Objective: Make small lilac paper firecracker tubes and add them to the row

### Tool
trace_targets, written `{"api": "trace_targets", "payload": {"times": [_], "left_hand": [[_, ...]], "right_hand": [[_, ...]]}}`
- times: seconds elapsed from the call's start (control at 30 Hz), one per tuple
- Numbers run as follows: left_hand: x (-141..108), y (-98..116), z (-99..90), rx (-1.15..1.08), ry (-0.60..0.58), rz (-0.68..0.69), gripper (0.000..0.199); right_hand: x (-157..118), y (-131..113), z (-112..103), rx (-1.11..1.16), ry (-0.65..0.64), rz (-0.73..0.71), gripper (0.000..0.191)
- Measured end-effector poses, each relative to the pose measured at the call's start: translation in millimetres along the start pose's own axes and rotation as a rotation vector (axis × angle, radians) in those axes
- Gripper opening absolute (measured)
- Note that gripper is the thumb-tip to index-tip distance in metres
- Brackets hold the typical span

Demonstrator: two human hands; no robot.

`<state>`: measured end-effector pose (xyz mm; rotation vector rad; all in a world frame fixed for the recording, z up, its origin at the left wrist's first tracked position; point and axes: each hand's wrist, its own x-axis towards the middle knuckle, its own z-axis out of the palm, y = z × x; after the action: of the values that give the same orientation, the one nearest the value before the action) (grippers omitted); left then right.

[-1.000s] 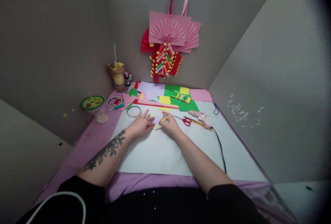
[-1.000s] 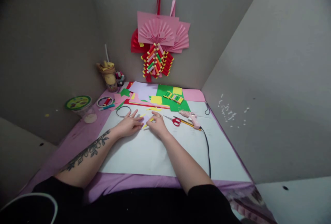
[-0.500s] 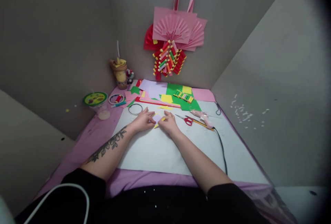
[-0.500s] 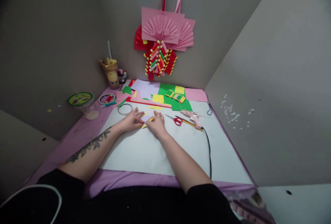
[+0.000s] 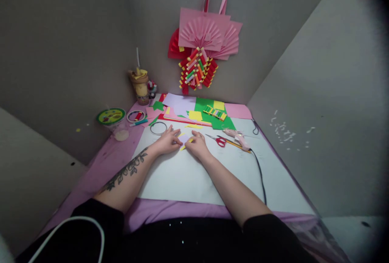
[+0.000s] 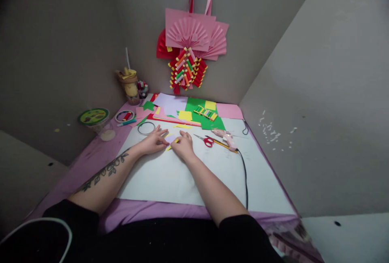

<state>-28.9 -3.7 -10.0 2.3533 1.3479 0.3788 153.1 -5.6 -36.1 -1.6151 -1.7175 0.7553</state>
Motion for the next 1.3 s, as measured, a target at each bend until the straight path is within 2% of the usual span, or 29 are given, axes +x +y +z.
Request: {"api": "trace_targets", "payload": {"times": [0.23, 0.7, 1.3], "left_hand": [[-3.7, 3.2, -5.7, 0.015, -0.013, -0.002, 0.029], [-0.5, 3.6, 1.8, 0.030, 0.056, -0.017, 0.027], [0.8, 5.0, 0.7, 0.020, 0.019, -0.036, 0.029]], "right_hand": [[0.5, 3.5, 2.7, -0.054, 0.009, -0.030, 0.013], [1.7, 5.6, 4.0, -0.048, 0.033, -0.070, 0.010], [2.0, 6.1, 2.2, -0.147, 0.086, -0.099, 0.003]]}}
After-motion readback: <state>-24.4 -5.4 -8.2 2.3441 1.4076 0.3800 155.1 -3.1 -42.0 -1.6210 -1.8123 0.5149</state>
